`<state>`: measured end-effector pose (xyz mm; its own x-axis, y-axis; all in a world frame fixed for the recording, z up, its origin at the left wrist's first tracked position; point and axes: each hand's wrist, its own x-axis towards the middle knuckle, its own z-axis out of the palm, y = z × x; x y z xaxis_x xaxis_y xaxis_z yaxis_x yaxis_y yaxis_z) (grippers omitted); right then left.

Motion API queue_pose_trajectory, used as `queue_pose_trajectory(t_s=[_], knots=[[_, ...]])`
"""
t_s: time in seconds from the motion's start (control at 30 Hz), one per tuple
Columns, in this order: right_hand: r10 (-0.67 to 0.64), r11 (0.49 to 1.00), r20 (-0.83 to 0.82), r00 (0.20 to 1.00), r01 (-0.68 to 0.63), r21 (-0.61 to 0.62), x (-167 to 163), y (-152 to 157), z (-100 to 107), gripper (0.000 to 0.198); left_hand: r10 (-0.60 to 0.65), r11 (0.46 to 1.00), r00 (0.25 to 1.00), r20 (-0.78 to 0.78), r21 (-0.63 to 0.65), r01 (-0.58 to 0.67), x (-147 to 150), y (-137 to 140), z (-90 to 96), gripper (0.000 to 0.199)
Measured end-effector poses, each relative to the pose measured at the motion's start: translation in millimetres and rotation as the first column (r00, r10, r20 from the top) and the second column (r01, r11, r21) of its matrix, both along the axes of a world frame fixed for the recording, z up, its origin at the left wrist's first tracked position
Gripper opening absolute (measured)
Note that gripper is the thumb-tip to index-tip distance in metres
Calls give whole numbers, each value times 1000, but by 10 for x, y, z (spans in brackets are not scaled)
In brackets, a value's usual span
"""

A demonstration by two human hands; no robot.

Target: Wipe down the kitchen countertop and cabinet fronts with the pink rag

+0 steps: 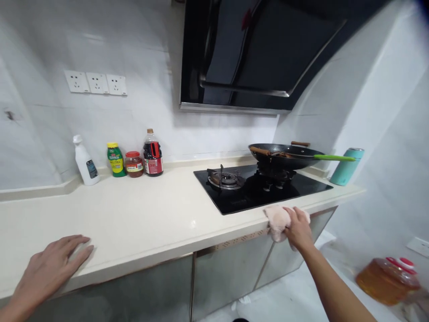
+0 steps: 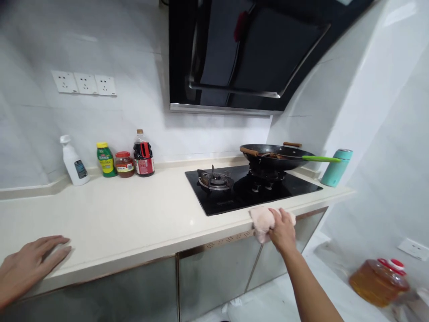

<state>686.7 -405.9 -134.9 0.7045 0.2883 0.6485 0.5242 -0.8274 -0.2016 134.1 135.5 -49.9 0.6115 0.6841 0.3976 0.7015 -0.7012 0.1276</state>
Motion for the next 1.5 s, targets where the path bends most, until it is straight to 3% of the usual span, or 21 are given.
queue_pose_trajectory(t_s=[0.17,0.27,0.37,0.53,0.63,0.7,0.8,0.9,0.97,1.03,1.1,1.17,1.23,1.33,1.43,1.5], knots=[[3,1000,92,996,-3,-2,3,-8,-61,66,-16,999,999,-27,-36,15,23,-36,19,49],[18,999,114,993,-12,-50,-339,272,-59,63,27,998,998,-65,-46,-30,51,-128,82,50],[182,980,126,975,-170,-99,-906,762,-35,67,39,997,995,-87,-66,-45,77,-265,176,51],[503,864,102,858,-503,-34,-2203,1805,27,85,36,995,996,-78,-93,-43,80,-431,268,50],[667,741,81,741,-671,29,-2812,2242,79,86,31,995,998,-58,-97,-37,59,-449,257,53],[750,654,33,661,-748,113,-2995,2380,153,77,37,993,999,-35,-108,-40,41,-436,228,54],[777,594,-38,628,-714,371,-2914,2410,388,63,23,995,1000,5,-100,-22,15,-417,175,53],[696,608,-17,718,-578,544,-2573,2392,746,66,25,997,999,31,-68,-23,3,-432,133,50],[599,694,-15,801,-509,509,-2335,2432,950,73,28,998,999,45,-53,-26,0,-453,114,48],[507,814,-90,857,-443,375,-2155,2510,1038,76,23,999,998,58,-51,-20,-7,-463,101,46],[481,875,-224,848,-449,181,-2025,2580,997,72,14,998,997,76,-55,-9,-23,-449,88,44],[503,854,-319,803,-519,40,-1895,2587,881,66,9,998,996,92,-61,-3,-44,-417,76,42],[542,826,-319,778,-562,31,-1713,2509,766,60,19,997,995,96,-74,-12,-42,-395,65,39],[565,825,-213,797,-546,142,-1370,2297,652,61,19,995,992,123,-99,-7,99,-485,60,36],[521,853,-160,838,-513,96,-1114,2124,529,59,-170,977,958,231,-87,194,513,-809,89,37],[497,865,-180,849,-500,31,-1057,2077,442,57,-349,918,893,284,-88,387,932,-1112,148,40]])
